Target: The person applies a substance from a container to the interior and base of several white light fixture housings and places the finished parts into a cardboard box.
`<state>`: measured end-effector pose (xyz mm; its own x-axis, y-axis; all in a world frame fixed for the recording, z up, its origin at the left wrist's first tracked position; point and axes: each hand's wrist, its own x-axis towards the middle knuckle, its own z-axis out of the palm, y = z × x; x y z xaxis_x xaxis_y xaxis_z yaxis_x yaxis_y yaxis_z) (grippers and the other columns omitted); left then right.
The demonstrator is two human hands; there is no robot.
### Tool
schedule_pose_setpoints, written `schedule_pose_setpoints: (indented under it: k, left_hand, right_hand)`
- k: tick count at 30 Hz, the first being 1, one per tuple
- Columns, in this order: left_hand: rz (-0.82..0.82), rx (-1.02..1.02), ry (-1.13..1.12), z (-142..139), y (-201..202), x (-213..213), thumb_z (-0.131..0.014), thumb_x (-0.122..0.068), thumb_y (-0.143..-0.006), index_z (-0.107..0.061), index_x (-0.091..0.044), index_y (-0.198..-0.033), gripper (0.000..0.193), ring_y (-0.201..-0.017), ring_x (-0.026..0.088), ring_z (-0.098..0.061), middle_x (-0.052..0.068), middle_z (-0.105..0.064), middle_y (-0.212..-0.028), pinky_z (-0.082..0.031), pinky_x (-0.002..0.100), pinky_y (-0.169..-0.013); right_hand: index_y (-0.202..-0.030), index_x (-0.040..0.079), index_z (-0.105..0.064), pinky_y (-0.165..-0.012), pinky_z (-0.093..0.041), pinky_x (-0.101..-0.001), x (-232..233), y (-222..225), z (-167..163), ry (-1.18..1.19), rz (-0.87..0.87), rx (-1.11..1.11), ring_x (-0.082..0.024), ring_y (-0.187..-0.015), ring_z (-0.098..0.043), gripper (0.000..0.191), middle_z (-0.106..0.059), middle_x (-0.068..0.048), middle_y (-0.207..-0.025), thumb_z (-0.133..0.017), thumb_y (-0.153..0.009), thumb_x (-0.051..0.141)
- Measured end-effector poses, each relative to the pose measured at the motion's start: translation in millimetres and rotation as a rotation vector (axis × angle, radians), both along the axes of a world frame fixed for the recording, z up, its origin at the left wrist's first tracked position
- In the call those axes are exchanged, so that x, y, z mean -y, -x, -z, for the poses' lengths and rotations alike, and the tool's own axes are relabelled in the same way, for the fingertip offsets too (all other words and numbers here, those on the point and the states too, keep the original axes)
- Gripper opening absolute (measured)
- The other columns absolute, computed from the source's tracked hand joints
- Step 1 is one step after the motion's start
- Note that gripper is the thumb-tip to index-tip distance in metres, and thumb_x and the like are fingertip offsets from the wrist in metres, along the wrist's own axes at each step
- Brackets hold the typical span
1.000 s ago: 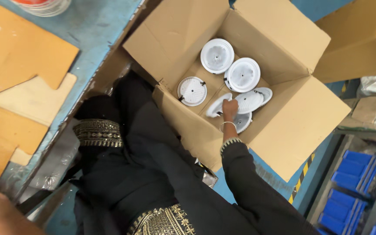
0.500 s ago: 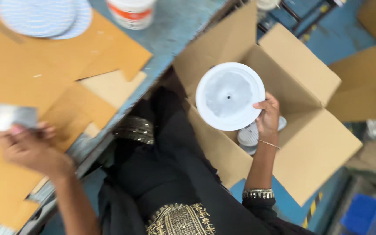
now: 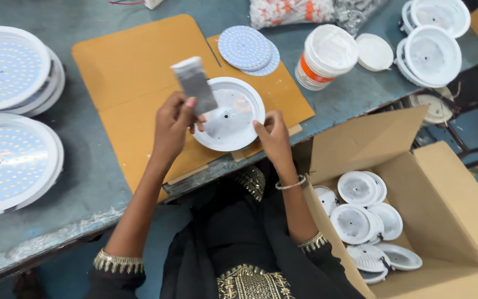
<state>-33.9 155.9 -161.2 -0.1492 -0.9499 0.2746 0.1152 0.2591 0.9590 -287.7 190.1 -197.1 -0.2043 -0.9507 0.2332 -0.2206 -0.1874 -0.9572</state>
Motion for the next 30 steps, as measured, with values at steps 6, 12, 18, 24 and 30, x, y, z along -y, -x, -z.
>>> schedule_pose_setpoints:
  k: [6, 12, 18, 24, 30]
  left_hand:
    - [0.340, 0.099, -0.101, -21.8, 20.0, 33.2, -0.056, -0.026, -0.106, -0.057, -0.003, -0.101, 0.023, -0.060, 0.012, -0.068, 0.008, -0.070, -0.075, -0.047, 0.025, -0.047]
    - [0.243, 0.237, 0.187, -10.1, 31.9, 60.3, -0.062, -0.024, -0.105, -0.066, -0.001, -0.096, 0.024, -0.062, 0.016, -0.071, 0.009, -0.072, -0.080, -0.052, 0.031, -0.055]
    - [-0.438, 0.543, 0.255, 17.3, -24.8, 108.0, -0.063, -0.037, -0.107, -0.066, 0.003, -0.089, 0.043, -0.073, 0.031, -0.064, 0.019, -0.067, -0.085, -0.052, 0.044, -0.066]
    - [-0.172, 0.704, -0.033, 47.6, -21.7, 127.0, -0.057, -0.046, -0.116, -0.063, 0.005, -0.090, 0.058, -0.081, 0.033, -0.058, 0.023, -0.064, -0.090, -0.048, 0.047, -0.080]
    - [-0.009, 0.304, -0.165, 43.6, -10.7, 116.3, -0.072, -0.021, -0.087, -0.050, -0.011, -0.090, 0.024, -0.073, 0.017, -0.064, 0.005, -0.062, -0.083, -0.054, 0.037, -0.069]
  right_hand:
    - [-0.141, -0.001, -0.054, -0.105, -0.045, -0.0312, 6.3, -32.6, -27.3, 0.146, -0.229, 0.256, -0.013, -0.123, -0.057, 0.046, -0.061, -0.007, -0.133, -0.064, -0.107, 0.029]
    - [-0.136, -0.009, -0.060, -0.089, -0.045, -0.0362, 31.1, -62.4, -31.5, 0.091, -0.242, 0.694, -0.019, -0.106, -0.052, 0.043, -0.065, -0.015, -0.129, -0.062, -0.110, 0.025]
    - [-0.138, -0.005, -0.053, -0.108, -0.052, -0.0390, 23.8, -36.4, -28.7, 0.217, -0.059, 0.586, -0.026, -0.128, -0.065, 0.040, -0.066, -0.018, -0.134, -0.059, -0.108, 0.022]
    - [-0.135, -0.007, -0.052, -0.108, -0.054, -0.0415, 12.2, -37.1, -4.7, 0.178, 0.033, 0.566, -0.030, -0.122, -0.067, 0.038, -0.065, -0.022, -0.133, -0.061, -0.107, 0.018]
    - [-0.127, -0.007, -0.063, -0.096, -0.054, -0.0347, 12.6, -40.6, -2.0, 0.163, 0.058, 0.433, -0.028, -0.116, -0.070, 0.033, -0.068, -0.020, -0.129, -0.064, -0.105, 0.018]
